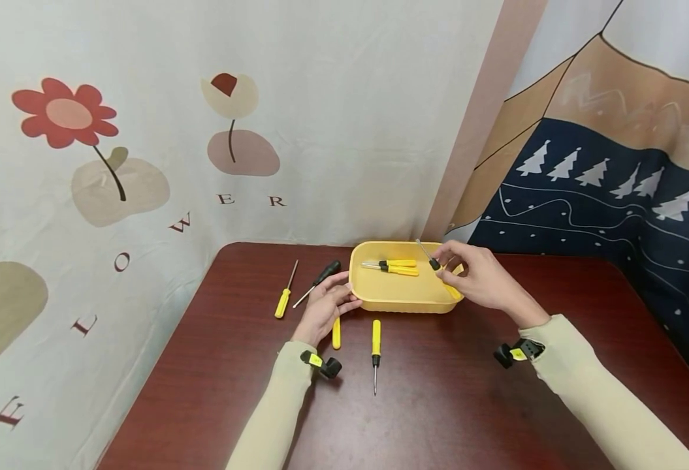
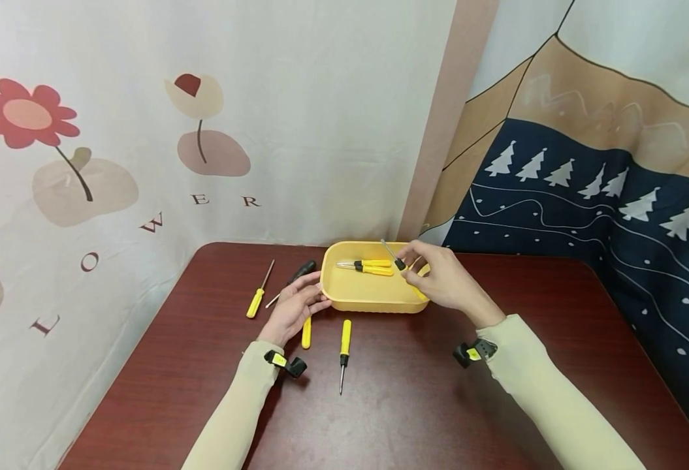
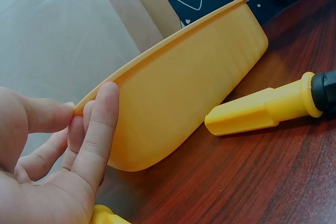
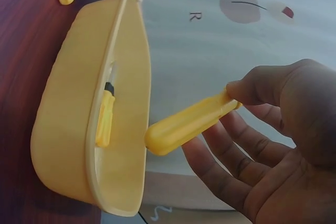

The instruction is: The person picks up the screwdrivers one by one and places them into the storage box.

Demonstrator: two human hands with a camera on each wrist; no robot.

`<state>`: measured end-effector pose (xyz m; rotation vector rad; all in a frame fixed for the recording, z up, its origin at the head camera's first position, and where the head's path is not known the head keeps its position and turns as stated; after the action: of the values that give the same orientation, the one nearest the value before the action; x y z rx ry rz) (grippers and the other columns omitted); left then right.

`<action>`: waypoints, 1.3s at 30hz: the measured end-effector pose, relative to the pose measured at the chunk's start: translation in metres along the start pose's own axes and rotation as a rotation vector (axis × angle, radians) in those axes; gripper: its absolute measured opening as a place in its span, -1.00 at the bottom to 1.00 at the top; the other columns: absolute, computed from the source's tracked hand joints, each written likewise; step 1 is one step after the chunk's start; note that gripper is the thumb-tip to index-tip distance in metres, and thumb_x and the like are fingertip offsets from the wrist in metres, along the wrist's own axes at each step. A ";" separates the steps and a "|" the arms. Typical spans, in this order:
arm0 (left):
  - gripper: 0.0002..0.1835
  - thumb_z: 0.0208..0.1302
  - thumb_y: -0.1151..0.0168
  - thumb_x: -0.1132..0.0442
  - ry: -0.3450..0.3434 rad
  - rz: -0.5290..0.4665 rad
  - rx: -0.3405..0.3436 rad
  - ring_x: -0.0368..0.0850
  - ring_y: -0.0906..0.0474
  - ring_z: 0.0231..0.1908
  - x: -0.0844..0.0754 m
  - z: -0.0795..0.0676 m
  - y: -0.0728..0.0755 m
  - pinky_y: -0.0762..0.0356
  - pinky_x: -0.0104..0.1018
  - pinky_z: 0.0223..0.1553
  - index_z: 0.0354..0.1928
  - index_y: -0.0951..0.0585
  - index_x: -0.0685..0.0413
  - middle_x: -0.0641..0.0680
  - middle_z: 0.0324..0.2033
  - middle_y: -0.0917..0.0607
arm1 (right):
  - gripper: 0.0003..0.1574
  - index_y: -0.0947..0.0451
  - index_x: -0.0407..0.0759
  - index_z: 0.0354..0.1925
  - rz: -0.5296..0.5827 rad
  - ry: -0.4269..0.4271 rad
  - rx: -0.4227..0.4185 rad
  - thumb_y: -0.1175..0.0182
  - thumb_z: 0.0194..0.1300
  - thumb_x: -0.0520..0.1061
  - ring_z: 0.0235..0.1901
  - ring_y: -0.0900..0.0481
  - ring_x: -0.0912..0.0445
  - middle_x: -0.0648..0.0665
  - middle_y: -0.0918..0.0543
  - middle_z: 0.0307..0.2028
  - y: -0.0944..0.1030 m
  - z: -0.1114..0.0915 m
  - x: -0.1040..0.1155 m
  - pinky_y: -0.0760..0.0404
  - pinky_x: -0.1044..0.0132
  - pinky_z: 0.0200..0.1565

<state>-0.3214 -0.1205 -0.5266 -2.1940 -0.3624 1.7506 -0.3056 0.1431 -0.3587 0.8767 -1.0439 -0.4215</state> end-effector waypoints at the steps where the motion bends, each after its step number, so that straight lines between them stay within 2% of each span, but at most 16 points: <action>1: -0.53 0.47 -0.17 0.42 0.000 -0.001 0.000 -0.11 -0.66 -0.31 0.000 0.000 0.000 -0.81 -0.24 -0.13 0.39 -0.45 0.21 0.12 -0.23 -0.66 | -0.68 -0.60 -0.07 0.05 -0.003 0.002 0.012 -0.33 0.34 -0.24 -0.16 -0.68 0.04 -0.09 -0.70 -0.12 -0.001 0.001 0.001 -0.66 0.35 -0.25; 8: -0.53 0.48 -0.16 0.42 0.000 0.008 -0.006 -0.13 -0.65 -0.33 -0.001 -0.001 0.001 -0.81 -0.26 -0.15 0.39 -0.44 0.22 0.12 -0.23 -0.65 | -0.66 -0.60 -0.09 0.05 -0.040 0.036 0.079 -0.33 0.32 -0.28 -0.13 -0.67 0.05 -0.09 -0.72 -0.08 -0.010 0.011 0.004 -0.72 0.32 -0.24; 18: -0.53 0.48 -0.15 0.41 -0.006 0.019 -0.008 -0.13 -0.66 -0.32 0.000 0.000 0.001 -0.81 -0.26 -0.14 0.39 -0.43 0.22 0.16 -0.19 -0.65 | -0.66 -0.61 -0.05 0.05 -0.105 0.046 0.162 -0.33 0.32 -0.24 -0.19 -0.62 0.06 -0.06 -0.70 -0.17 -0.023 0.025 0.005 -0.69 0.33 -0.29; 24: -0.52 0.48 -0.16 0.41 -0.010 0.016 -0.005 -0.13 -0.66 -0.33 0.000 0.001 0.002 -0.81 -0.25 -0.14 0.39 -0.43 0.22 0.14 -0.21 -0.65 | -0.68 -0.61 -0.05 0.04 -0.157 0.076 0.209 -0.31 0.33 -0.22 -0.18 -0.63 0.05 -0.06 -0.70 -0.18 -0.031 0.035 0.006 -0.71 0.27 -0.24; 39: -0.52 0.48 -0.17 0.41 -0.014 0.010 -0.002 -0.13 -0.66 -0.34 -0.001 0.001 0.000 -0.82 -0.24 -0.15 0.39 -0.42 0.23 0.15 -0.23 -0.66 | -0.71 -0.62 -0.09 0.01 -0.282 0.151 0.329 -0.25 0.33 -0.27 -0.23 -0.62 0.07 -0.07 -0.69 -0.16 -0.058 0.051 -0.006 -0.70 0.20 -0.16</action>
<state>-0.3221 -0.1210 -0.5259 -2.1897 -0.3574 1.7724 -0.3482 0.0912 -0.3968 1.3384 -0.8644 -0.4176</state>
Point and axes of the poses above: each hand's wrist, its own z-axis towards the middle knuckle, its own y-axis out of the back of the hand, x = y × z, the point moved 10 cm from there along z, towards the middle knuckle
